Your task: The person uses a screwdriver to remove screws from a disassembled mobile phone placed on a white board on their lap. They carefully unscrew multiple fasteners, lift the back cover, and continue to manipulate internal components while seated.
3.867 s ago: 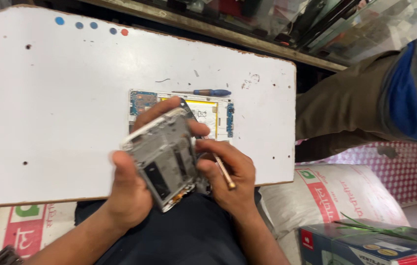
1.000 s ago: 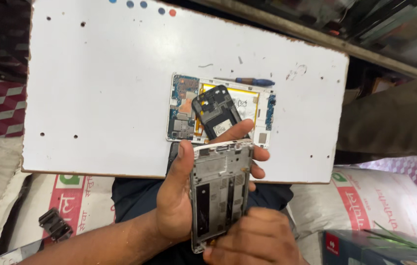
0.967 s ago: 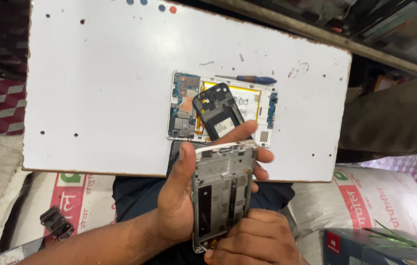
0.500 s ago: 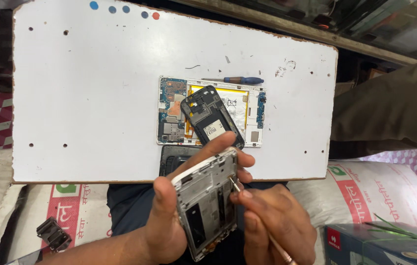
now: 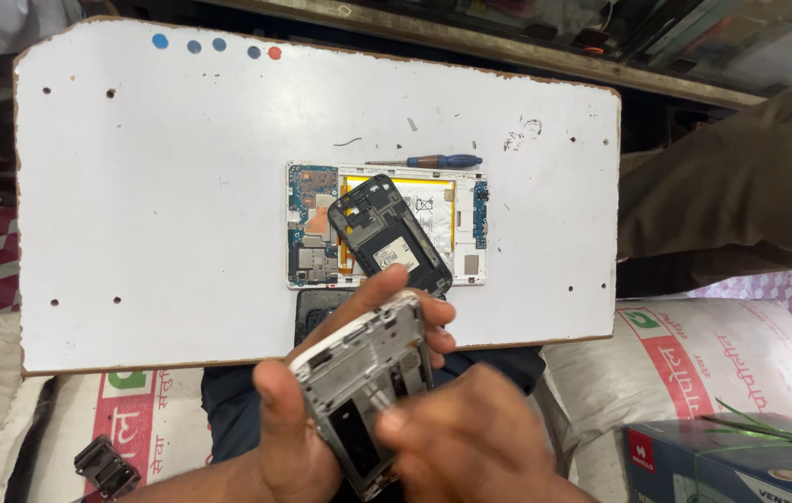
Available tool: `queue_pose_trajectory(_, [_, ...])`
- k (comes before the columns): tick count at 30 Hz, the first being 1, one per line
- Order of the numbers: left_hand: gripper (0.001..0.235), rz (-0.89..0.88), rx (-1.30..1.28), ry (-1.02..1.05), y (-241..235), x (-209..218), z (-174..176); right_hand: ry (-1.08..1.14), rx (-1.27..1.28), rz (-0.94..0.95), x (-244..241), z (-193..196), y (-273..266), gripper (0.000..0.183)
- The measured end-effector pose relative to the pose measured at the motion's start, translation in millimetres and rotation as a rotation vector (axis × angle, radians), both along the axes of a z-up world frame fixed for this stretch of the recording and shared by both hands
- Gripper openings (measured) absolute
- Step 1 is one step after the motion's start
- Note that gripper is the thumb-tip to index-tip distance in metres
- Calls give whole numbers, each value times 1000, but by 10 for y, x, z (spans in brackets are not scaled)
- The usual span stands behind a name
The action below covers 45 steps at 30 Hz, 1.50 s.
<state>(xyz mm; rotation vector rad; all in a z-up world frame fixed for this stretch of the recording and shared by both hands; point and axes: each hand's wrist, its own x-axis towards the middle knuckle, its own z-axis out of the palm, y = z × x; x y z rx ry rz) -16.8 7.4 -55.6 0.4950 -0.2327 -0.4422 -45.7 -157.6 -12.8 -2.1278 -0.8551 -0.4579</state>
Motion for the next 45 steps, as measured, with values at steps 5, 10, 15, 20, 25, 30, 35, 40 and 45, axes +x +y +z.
queue_pose_trajectory(5, [102,-24,2,48,-19,-23,20,92,211,-397,-97,-25,51,17])
queue_pose_trajectory(10, [102,13,-11,59,-11,-21,37,97,175,-361,-150,-66,-33,13])
queue_pose_trajectory(15, [103,24,5,74,-24,22,72,138,179,-318,-115,-19,-34,11])
queue_pose_trajectory(20, [101,-28,43,68,-14,40,127,76,183,-339,-70,-35,-11,13])
queue_pose_trajectory(25, [96,89,84,97,-4,119,131,119,117,-284,-125,-103,-114,11])
queue_pose_trajectory(30, [93,101,56,148,-3,144,105,181,95,-225,-219,-167,-168,6])
queue_pose_trajectory(35, [92,95,44,165,32,145,103,220,73,-183,-252,-214,-239,6])
queue_pose_trajectory(40, [94,114,97,152,32,160,125,232,99,-223,-230,-212,-205,7])
queue_pose_trajectory(45, [95,88,66,152,17,169,134,187,150,-67,-165,-174,-174,5])
